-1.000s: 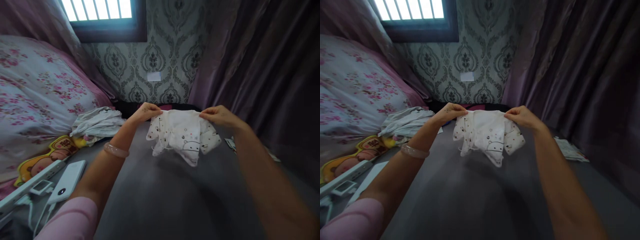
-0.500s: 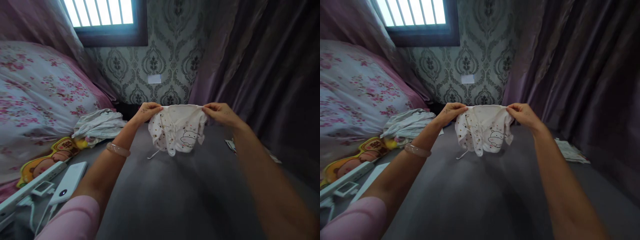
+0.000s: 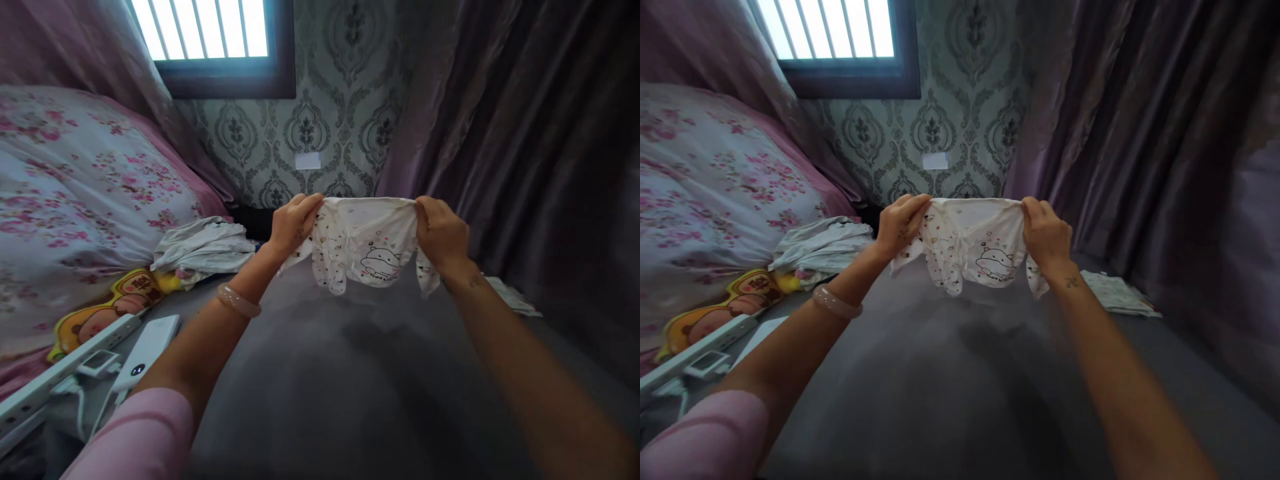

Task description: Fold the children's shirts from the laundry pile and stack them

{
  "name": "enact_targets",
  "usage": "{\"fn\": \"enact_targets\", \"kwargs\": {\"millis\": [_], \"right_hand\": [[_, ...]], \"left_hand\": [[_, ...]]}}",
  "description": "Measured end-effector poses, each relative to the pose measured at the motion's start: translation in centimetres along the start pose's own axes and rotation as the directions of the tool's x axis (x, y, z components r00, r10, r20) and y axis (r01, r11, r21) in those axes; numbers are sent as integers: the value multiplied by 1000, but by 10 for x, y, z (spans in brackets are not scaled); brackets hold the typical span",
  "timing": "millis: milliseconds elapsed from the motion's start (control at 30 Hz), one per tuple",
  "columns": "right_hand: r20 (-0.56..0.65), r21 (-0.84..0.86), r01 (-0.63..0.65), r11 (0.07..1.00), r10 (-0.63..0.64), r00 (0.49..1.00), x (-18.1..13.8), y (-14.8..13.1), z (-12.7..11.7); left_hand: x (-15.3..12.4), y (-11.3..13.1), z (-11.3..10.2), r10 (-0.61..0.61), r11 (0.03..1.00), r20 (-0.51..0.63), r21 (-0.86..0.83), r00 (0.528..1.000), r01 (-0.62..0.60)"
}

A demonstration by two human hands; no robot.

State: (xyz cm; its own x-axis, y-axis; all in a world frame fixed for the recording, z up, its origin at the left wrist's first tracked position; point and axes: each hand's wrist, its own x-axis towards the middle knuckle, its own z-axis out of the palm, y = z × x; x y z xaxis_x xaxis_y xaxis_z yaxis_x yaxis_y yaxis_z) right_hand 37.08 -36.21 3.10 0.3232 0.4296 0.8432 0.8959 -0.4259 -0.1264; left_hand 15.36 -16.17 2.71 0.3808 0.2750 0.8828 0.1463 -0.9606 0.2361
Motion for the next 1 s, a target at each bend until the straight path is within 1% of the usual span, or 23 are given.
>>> {"fn": "enact_targets", "kwargs": {"millis": [100,167,233,267,333,400,433,467,500,533,567,600,667,733,767,833,900,1000], "right_hand": [[-28,-66,56,996,-58,998,-19,3,-21],[-36,-21,118,993,-119,992,-28,3,-39],[-20,76,165,983,-164,986,-31,1,-57],[-5,125,166,978,-167,986,-31,-2,-65],[41,209,129,969,-140,989,-27,-7,-77],[123,276,69,959,-107,987,-21,-10,-79],[187,305,38,952,-99,977,-19,-10,-75],[268,330,6,944,-100,958,-18,-8,-68],[360,350,-26,936,-109,927,-19,-6,-58],[454,365,-57,929,-125,882,-21,-3,-45],[540,375,-84,923,-144,829,-25,1,-29],[613,379,-103,920,-166,772,-31,5,-11],[714,356,-125,926,-183,676,-48,12,27],[788,267,-108,958,-152,597,-70,16,64],[815,206,-87,975,-122,567,-81,17,80],[847,91,-21,996,-67,527,-102,16,105],[860,9,49,999,-33,509,-116,14,122],[877,-67,115,991,3,480,-125,15,137]], "left_hand": [[-15,13,-29,40,998,11,45,999,-41],[-22,23,-51,41,999,25,33,999,-42],[-23,35,-73,38,999,53,11,998,-39],[-20,41,-82,38,999,76,1,996,-39],[-13,48,-97,25,1000,145,-20,989,-22],[-4,47,-102,-19,999,228,-36,973,28],[-1,42,-100,-48,997,272,-46,961,63],[-1,33,-95,-74,994,323,-58,943,98],[-2,22,-86,-91,989,385,-71,919,127],[-7,7,-75,-99,984,451,-88,887,154],[-15,-9,-60,-99,978,530,-105,842,181],[-25,-26,-44,-100,971,603,-115,791,211],[-54,-59,-7,-125,953,697,-114,706,281],[-87,-84,29,-202,945,725,-32,658,326],[-103,-93,45,-215,945,734,-9,644,327],[-132,-103,72,-238,949,745,41,623,314],[-152,-106,92,-273,947,743,93,611,309],[-164,-107,109,-359,928,734,216,577,303]]}}
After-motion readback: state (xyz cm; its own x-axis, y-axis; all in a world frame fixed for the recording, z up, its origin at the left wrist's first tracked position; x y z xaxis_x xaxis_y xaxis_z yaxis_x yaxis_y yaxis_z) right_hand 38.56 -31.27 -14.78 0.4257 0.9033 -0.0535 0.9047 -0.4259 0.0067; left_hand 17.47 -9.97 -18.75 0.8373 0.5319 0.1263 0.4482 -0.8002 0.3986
